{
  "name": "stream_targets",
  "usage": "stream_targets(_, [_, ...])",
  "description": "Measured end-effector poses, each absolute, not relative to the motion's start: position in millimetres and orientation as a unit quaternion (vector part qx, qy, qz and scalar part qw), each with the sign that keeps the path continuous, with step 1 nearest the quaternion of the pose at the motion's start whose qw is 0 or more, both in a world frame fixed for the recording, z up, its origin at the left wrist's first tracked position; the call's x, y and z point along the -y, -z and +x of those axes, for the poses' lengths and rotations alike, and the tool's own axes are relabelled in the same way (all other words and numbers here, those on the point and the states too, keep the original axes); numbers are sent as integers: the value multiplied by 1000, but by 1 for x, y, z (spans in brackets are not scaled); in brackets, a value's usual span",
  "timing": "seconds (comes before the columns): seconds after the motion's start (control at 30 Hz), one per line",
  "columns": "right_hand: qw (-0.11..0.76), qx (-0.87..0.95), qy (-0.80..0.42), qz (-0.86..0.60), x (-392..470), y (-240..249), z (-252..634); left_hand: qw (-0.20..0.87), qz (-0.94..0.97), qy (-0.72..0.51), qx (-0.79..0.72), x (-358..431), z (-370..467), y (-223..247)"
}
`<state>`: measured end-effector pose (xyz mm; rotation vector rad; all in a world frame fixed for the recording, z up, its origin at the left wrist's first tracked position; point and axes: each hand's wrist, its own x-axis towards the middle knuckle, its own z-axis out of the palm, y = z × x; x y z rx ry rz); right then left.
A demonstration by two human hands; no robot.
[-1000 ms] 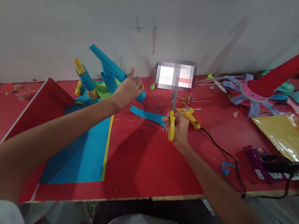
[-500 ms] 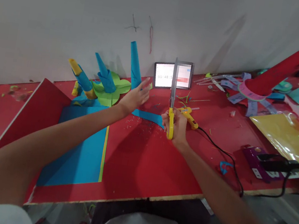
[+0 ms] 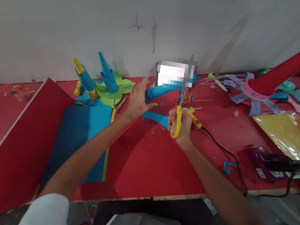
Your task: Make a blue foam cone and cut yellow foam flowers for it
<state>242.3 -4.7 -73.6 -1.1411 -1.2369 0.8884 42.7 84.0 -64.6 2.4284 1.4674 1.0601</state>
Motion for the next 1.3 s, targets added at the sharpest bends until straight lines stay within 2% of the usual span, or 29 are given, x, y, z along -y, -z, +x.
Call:
stream_targets(0.07, [601,503,-390,-484,6,68,242,81,820,-300,-481,-102,62,70])
stream_targets(0.13, [602,496,-398,-483,7,64,241,84,816,-302,-485,-114,73,70])
stream_targets(0.33, [595,502,-398,-485,7,56,242,169,703,-481,-495,-136,48,73])
stream_targets(0.6, [601,500,-405,-475,9,60,237,313,631,-540,-460,-144,18,93])
stream_targets(1.03, [592,516,-428,-447,9,66,239,243,699,-488,-463,-151,7,81])
stream_targets(1.3, [586,505,-444,-452,10,63,238,254,693,-500,-453,-146,13,88])
